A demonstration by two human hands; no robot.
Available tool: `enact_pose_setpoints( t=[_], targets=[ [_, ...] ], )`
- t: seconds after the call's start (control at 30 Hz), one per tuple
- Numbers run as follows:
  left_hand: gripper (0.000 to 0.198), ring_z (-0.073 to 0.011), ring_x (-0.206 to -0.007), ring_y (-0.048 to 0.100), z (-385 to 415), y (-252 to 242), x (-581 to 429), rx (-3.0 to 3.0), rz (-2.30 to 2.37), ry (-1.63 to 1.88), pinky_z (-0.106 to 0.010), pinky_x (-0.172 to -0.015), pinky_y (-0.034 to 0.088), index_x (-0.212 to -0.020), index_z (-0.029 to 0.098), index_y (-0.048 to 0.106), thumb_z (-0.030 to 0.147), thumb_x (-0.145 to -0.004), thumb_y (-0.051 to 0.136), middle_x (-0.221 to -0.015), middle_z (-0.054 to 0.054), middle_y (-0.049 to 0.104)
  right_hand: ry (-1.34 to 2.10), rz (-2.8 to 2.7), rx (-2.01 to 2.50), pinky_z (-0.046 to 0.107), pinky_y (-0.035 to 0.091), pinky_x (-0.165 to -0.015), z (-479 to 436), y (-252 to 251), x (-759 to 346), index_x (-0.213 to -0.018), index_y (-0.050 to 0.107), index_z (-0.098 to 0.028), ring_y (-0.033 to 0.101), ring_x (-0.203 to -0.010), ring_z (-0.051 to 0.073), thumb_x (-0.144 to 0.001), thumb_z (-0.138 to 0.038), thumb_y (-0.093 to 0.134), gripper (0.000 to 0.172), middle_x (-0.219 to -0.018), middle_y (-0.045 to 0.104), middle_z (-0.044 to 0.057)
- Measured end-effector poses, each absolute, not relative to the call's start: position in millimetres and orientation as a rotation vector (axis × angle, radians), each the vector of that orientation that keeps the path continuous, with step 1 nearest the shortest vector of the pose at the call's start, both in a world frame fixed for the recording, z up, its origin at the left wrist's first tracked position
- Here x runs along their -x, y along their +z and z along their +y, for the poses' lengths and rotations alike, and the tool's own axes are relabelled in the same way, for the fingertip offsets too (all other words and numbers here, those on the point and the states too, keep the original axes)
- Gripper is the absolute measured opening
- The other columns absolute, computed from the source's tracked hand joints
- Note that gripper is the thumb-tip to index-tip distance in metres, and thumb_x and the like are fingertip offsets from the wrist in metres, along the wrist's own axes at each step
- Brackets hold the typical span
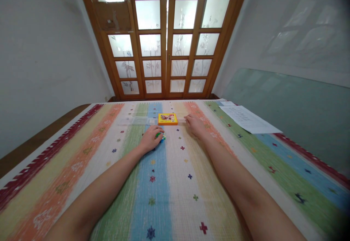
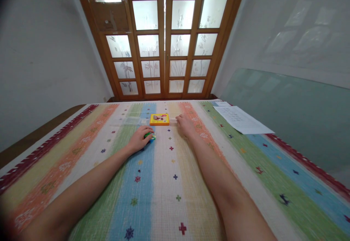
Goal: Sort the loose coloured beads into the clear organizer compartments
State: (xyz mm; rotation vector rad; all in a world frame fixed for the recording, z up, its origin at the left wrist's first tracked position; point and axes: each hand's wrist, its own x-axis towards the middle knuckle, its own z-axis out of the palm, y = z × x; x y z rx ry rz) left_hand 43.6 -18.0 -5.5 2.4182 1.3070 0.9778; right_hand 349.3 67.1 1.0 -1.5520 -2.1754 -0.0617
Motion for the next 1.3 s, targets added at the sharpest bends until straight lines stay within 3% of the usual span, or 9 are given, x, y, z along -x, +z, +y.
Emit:
enact_pose_setpoints(
  t=[0.13, 0.33, 0.47, 0.67, 0.97, 1.17, 1.3],
  targets=[
    [0.032, -0.0247, -0.129, 0.058, -23.2, -3.4, -48.8, -2.358, 1.293, 1.015, -0.044, -0.117, 0.042, -0.128, 0.025, 0.068, 0.031, -0.099, 0.056, -0.132, -0.007, 0.067, -0.072, -2.079, 1.438, 0.039, 0.046, -0.106, 53.0, 10.9, -337.4, -0.134, 0.068, -0.021, 0.059, -0.123, 0.026, -0.106, -0.028, 0.039, 0.041, -0.134, 0.067, 0.011],
    [0.078, -0.0267, -0.132, 0.058, -18.0, -6.9, -51.4, -1.963, 1.288, 1.288, -0.045, -0.112, 0.049, -0.161, 0.025, 0.035, 0.044, -0.093, 0.067, -0.151, -0.013, 0.055, -0.114, -2.207, 0.996, 0.039, 0.046, -0.114, 13.6, 20.7, -279.6, -0.14, 0.064, -0.025, 0.057, -0.13, 0.023, -0.107, -0.03, 0.041, 0.04, -0.137, 0.066, 0.009],
    [0.083, -0.029, -0.133, 0.058, -18.1, -5.8, -50.8, -1.851, 1.245, 1.412, -0.047, -0.115, 0.046, -0.161, 0.026, 0.036, 0.048, -0.089, 0.072, -0.156, -0.012, 0.05, -0.175, -2.21, 0.715, 0.043, 0.053, -0.107, 2.5, 12.6, -253.2, -0.136, 0.065, -0.024, 0.064, -0.121, 0.024, -0.104, -0.023, 0.051, 0.036, -0.128, 0.071, 0.01],
    [0.083, -0.0293, -0.128, 0.062, -18.9, -6.8, -51.3, -1.857, 1.315, 1.416, -0.046, -0.111, 0.05, -0.158, 0.024, 0.04, 0.049, -0.087, 0.075, -0.155, -0.013, 0.052, -0.213, -2.202, 0.704, 0.041, 0.057, -0.1, 0.1, 4.1, -251.0, -0.136, 0.064, -0.023, 0.066, -0.115, 0.025, -0.104, -0.021, 0.052, 0.035, -0.124, 0.071, 0.012],
    [0.085, -0.0257, -0.11, 0.069, -23.1, 4.5, -49.5, -1.938, 1.384, 1.336, -0.045, -0.104, 0.052, -0.159, 0.022, 0.037, 0.041, -0.086, 0.075, -0.128, -0.011, 0.07, -0.23, -2.127, 0.872, 0.04, 0.056, -0.098, -1.3, -0.3, -243.7, -0.133, 0.063, -0.021, 0.065, -0.114, 0.026, -0.106, -0.016, 0.041, 0.036, -0.12, 0.071, 0.013],
    [0.091, -0.0256, -0.115, 0.067, -38.2, 9.4, -56.7, -2.083, 1.151, 1.21, -0.047, -0.108, 0.049, -0.162, 0.028, 0.03, 0.034, -0.084, 0.076, -0.129, -0.01, 0.068, -0.037, -1.943, 0.994, 0.038, 0.055, -0.092, 12.3, 9.9, -264.7, -0.129, 0.061, -0.022, 0.067, -0.105, 0.025, -0.108, -0.027, 0.038, 0.031, -0.116, 0.071, 0.011],
    [0.094, -0.0265, -0.119, 0.065, -39.6, 8.7, -56.1, -2.083, 1.044, 1.163, -0.048, -0.11, 0.048, -0.164, 0.03, 0.024, 0.036, -0.086, 0.075, -0.139, -0.012, 0.063, 0.053, -1.778, 1.103, 0.036, 0.054, -0.082, 18.0, 13.0, -272.4, -0.112, 0.062, -0.021, 0.065, -0.094, 0.025, -0.106, -0.037, 0.047, 0.023, -0.106, 0.068, 0.01]
  ],
)
